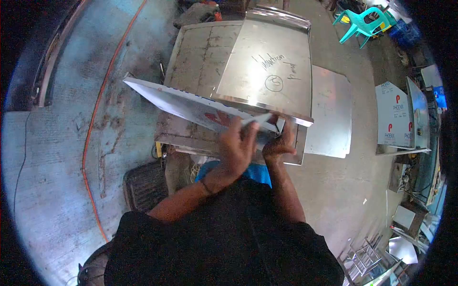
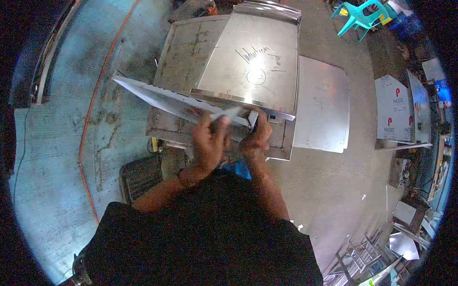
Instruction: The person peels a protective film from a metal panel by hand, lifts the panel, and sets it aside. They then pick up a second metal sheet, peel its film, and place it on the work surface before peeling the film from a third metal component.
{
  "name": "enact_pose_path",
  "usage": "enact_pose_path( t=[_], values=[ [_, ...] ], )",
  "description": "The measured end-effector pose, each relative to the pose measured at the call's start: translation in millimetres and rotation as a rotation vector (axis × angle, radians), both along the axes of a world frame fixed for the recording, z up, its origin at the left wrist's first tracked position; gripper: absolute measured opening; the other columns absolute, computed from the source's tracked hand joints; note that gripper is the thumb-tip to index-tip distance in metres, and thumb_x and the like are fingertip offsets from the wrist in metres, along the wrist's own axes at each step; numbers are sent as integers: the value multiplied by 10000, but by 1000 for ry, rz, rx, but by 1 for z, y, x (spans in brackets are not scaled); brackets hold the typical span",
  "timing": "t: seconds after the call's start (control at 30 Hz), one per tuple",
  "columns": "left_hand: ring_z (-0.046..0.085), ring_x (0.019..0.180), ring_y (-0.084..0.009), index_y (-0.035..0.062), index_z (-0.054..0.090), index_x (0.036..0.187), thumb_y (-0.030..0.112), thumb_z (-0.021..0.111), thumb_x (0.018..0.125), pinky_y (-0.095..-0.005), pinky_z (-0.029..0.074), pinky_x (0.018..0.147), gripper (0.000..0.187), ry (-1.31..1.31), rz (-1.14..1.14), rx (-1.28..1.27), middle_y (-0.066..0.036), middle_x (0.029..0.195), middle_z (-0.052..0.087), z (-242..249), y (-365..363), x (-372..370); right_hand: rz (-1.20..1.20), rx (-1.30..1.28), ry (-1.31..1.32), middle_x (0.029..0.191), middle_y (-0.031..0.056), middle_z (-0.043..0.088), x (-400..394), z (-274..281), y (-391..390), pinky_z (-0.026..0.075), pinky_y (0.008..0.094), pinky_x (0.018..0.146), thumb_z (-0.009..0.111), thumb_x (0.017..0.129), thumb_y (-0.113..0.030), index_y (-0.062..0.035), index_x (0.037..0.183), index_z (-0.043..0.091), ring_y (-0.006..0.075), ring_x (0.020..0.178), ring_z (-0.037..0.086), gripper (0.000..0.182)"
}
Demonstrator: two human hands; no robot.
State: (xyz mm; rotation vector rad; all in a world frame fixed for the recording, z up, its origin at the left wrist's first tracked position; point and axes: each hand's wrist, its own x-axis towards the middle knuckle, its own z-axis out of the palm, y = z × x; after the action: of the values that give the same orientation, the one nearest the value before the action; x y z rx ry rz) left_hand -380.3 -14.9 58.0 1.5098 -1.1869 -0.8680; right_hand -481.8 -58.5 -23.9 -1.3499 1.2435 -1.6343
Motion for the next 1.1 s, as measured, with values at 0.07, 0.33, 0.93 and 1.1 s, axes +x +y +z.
enact_pose_path(
  t=[0.07, 0.33, 0.93, 1.1],
  values=[
    [552, 478, -105, -5, 526, 932, 223, 598, 991, -278, 419, 422, 246, 58, 77, 6, -63, 631, 596, 5, 1, 0, -12, 8, 26, 852, 129, 689, -2, 0, 0, 539, 361, 694, -82, 699, -924, 18, 1109, 630, 211, 761, 662, 1251],
    [549, 514, -89, 28, 564, 975, 294, 587, 1000, -258, 426, 465, 268, -85, 134, -24, -17, 651, 590, 0, -5, 43, 2, -16, -9, 877, 134, 667, 2, 4, -3, 525, 365, 740, -75, 725, -900, 25, 1113, 614, 224, 768, 629, 1217],
    [532, 512, -89, 58, 535, 1011, 383, 582, 993, -250, 415, 456, 329, 296, 208, 3, -20, 660, 608, 8, -1, 137, -48, 8, -299, 1162, 131, 584, -2, -25, 18, 426, 436, 980, 409, 832, -838, 21, 1239, 509, 256, 1091, 550, 956],
    [566, 522, -132, 20, 499, 1012, 300, 524, 1026, -265, 433, 467, 281, 491, 654, -264, -78, 700, 634, -25, -9, 221, -46, -36, -8, 1046, 123, 610, -12, -10, 16, 495, 416, 865, 667, 761, -737, 38, 1176, 514, 258, 937, 590, 892]
  ],
)
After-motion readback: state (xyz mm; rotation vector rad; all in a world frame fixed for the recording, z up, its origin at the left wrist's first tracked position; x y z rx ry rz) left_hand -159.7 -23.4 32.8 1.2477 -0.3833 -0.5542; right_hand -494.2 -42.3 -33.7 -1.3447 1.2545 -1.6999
